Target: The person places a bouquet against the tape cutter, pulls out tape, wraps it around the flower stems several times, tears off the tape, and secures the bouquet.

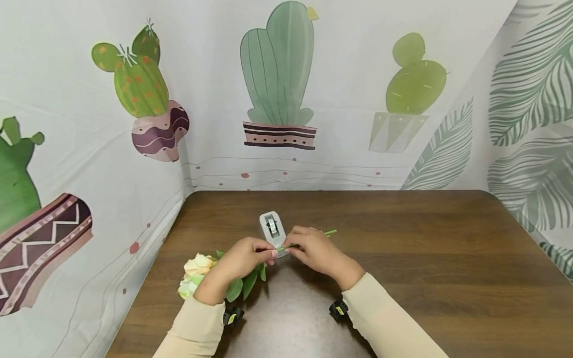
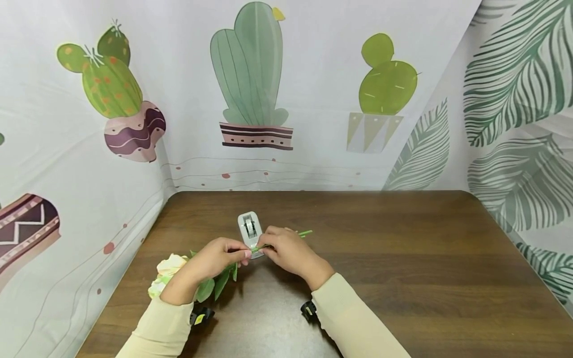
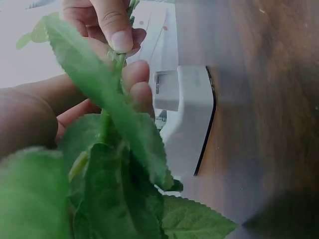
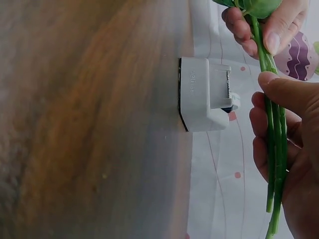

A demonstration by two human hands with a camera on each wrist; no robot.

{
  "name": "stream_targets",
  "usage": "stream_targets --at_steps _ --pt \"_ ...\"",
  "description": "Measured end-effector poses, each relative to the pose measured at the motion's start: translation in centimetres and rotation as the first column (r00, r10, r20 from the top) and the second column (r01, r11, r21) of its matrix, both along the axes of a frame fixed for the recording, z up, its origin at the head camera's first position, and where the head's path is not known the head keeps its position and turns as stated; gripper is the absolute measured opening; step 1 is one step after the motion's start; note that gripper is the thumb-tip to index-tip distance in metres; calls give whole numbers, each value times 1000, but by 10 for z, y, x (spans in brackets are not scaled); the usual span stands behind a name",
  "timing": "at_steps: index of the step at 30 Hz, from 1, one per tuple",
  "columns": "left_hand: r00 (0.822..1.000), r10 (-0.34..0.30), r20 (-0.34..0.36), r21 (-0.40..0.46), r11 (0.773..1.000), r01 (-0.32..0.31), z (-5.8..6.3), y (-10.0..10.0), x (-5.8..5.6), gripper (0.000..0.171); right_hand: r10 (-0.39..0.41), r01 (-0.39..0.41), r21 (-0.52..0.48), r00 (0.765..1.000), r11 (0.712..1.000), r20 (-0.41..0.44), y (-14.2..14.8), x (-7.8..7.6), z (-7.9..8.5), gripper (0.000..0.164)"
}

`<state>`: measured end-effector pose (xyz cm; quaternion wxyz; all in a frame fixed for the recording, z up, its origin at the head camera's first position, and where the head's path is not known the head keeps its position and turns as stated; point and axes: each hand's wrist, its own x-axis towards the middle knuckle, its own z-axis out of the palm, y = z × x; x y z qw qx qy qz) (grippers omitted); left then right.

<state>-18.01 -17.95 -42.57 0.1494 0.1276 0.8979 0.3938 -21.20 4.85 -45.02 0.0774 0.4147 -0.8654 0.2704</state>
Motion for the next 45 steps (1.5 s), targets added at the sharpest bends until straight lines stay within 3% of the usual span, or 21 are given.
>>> stream_targets --at_steps 6,14,25,36,40,45 --pt "995 -7 -97 -69 998 0 -1 3 1 20 2 -2 -13 1000 1000 9 1 0 0 8" --pt "963 -23 -270 -194 980 -31 1 9 4 9 -14 14 1 1000 1000 4 0 -1 -1 10" --pt "937 -51 -345 -257 966 -42 1 11 7 6 -3 0 66 999 998 38 0 0 -1 19" --pt "936 -66 -346 -309 950 -47 5 14 11 6 25 -24 23 999 999 -25 1 0 -1 16" --pt "949 -55 -311 -299 953 -43 6 13 11 10 27 -26 19 998 999 -48 0 0 -1 16" --pt "977 -9 -213 -277 959 -51 7 10 11 35 38 -36 15 996 999 -77 -1 1 -1 14"
